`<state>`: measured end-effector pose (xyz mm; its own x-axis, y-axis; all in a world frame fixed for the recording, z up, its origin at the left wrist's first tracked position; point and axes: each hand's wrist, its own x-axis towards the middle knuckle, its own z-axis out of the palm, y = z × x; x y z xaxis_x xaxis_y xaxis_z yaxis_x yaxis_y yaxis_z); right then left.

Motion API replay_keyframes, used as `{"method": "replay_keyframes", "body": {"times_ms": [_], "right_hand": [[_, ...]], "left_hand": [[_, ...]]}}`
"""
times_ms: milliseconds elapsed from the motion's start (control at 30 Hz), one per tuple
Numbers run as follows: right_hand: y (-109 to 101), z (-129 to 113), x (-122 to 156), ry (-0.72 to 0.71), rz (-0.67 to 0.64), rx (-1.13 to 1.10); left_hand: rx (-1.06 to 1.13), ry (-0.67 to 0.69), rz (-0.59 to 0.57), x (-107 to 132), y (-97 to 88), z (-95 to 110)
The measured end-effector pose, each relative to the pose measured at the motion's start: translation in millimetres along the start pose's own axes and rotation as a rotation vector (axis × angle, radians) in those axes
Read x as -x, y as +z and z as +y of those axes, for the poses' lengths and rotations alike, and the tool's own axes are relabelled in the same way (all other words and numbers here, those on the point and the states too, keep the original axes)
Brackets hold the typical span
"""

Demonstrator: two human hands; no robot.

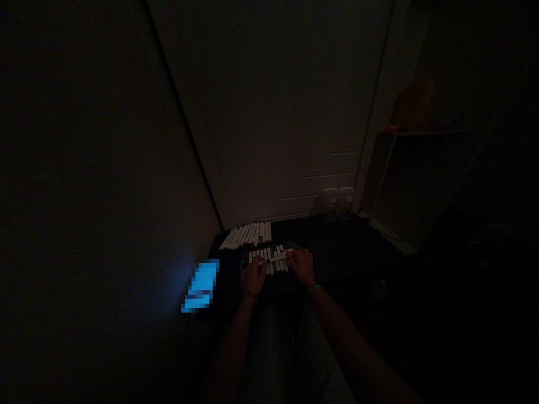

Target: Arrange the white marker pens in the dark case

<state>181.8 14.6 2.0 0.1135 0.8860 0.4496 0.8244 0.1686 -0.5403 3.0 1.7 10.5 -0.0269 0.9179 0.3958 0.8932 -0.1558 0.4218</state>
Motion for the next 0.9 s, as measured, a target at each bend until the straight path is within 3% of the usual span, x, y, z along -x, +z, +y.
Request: {"method": "replay_keyframes", "body": {"times_ms": [267,533,900], "right_hand": [[-1.1,-0.6,0.5,-0.006,0.004,0.013],[-2.4,-2.3,1.0,-0.026,-0.001,0.030],[-3.3,-2.1,1.0,-0.021,0.009,0.005]], "left_hand": [[-0.019,-0.017,-0.031,0.3,-6.4,6.7],[-0.098,0.030,-0.005,-2.0,3.1,-0.3],[-0.051,0.012,-0.008,-1.9,2.0,-0.9]]}}
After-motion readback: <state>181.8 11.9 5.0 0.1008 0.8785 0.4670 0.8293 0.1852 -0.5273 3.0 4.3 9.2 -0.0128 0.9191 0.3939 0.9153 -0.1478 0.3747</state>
